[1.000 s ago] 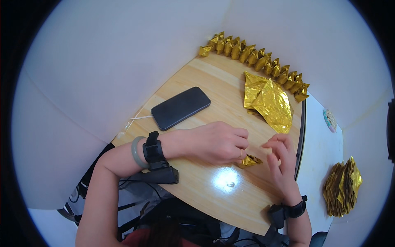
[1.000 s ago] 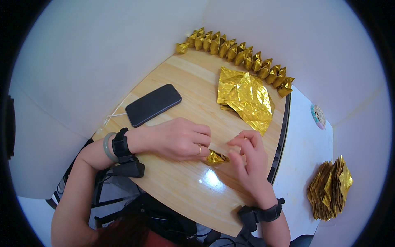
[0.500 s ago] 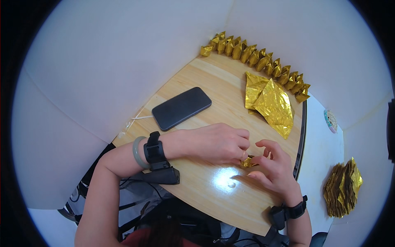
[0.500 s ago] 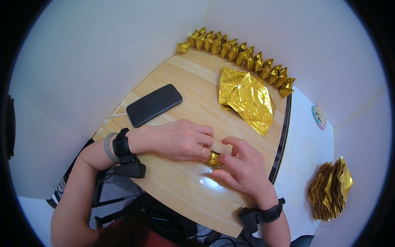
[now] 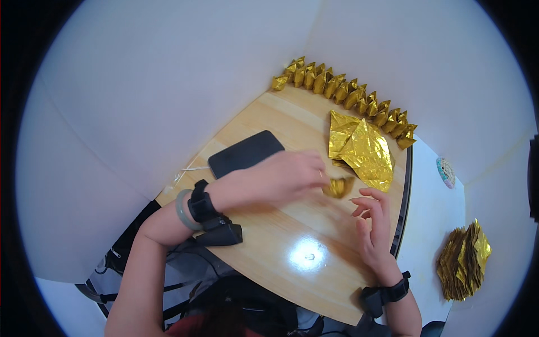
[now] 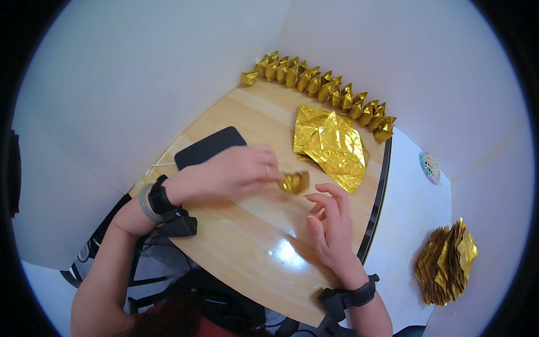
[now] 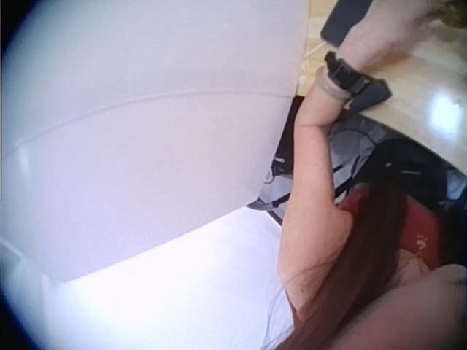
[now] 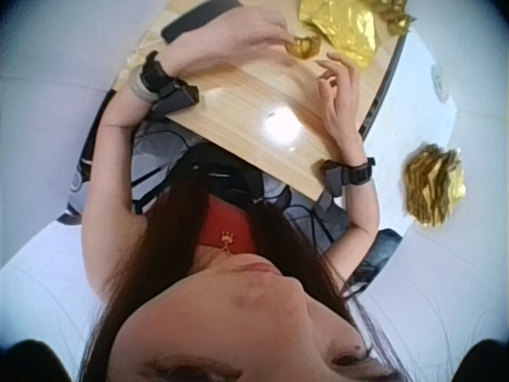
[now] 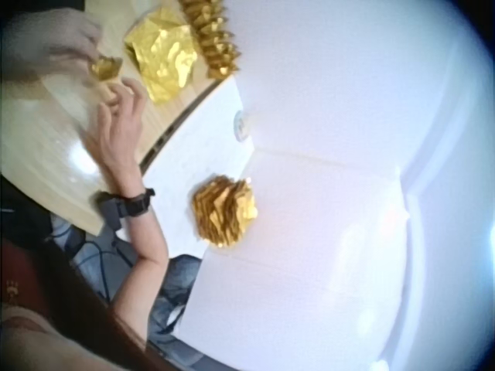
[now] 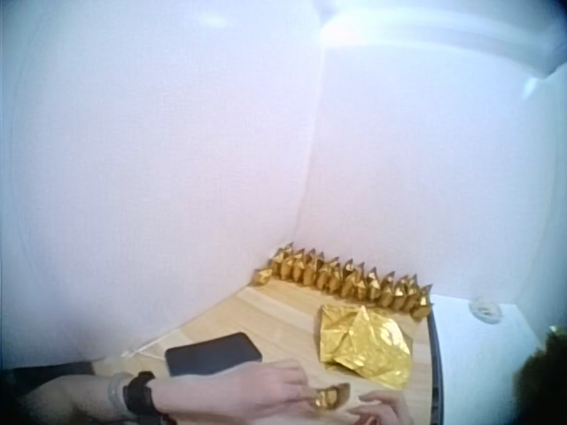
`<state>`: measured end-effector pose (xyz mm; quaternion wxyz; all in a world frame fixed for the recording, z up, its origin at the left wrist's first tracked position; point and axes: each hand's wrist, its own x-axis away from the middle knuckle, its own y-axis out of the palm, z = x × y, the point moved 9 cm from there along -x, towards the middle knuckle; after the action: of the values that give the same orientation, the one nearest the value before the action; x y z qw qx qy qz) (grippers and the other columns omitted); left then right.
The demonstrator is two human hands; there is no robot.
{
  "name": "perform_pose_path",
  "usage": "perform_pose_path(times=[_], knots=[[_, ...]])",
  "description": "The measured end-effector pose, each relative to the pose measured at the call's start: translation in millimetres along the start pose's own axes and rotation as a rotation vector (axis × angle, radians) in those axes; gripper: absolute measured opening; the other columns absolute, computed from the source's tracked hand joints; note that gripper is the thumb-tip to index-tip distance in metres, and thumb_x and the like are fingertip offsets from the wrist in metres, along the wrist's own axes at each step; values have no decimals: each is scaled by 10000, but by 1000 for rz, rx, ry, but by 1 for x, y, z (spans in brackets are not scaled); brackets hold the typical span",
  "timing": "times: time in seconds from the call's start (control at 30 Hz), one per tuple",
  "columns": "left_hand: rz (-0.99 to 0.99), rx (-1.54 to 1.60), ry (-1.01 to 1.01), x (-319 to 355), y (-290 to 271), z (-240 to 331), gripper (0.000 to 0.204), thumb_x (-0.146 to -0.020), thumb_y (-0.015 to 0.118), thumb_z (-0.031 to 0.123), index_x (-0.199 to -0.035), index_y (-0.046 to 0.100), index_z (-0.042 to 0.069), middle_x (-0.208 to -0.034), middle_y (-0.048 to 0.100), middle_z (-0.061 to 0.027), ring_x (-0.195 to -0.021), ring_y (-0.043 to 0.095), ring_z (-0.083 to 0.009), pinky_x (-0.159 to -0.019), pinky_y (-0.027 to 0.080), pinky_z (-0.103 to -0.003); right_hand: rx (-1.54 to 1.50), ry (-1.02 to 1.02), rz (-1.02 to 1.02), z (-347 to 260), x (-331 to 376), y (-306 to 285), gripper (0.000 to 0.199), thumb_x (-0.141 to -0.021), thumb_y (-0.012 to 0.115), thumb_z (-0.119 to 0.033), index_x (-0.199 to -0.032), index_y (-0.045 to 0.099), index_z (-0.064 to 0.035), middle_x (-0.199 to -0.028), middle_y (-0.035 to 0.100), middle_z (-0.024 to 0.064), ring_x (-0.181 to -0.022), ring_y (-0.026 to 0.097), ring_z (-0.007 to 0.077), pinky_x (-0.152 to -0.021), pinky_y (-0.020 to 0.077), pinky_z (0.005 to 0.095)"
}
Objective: Folding gold squares of paper into boat-shaped origami ingots.
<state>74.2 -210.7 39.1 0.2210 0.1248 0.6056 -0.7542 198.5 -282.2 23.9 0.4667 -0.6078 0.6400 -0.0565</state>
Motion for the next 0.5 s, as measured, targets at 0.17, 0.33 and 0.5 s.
perform_pose_path(times=[0.17,0.33,0.5], knots=[[183,-249,-226,-3,-53,-49,123,-791,617,77,-903,654,39,-802,595,-91,-814,576,-276,-701,473,-350,-43,108,-80,5,3,8,248,-839,583,-73,-1077,523,-42,-1142,488,126,-731,588,165,-625,479,278],[201,-273,-549,-12,-89,-131,170,-780,647,155,-878,679,21,-787,644,-135,-734,616,-267,-677,477,-352,-9,115,-135,8,4,13,192,-854,595,-128,-1024,543,-57,-1095,523,102,-757,611,215,-641,488,305],[141,-335,-687,-22,-89,-191,173,-754,607,127,-839,692,3,-738,661,-157,-676,637,-278,-643,489,-358,49,29,-158,7,4,18,117,-854,593,-159,-926,580,-68,-1010,559,79,-793,602,261,-659,495,332]])
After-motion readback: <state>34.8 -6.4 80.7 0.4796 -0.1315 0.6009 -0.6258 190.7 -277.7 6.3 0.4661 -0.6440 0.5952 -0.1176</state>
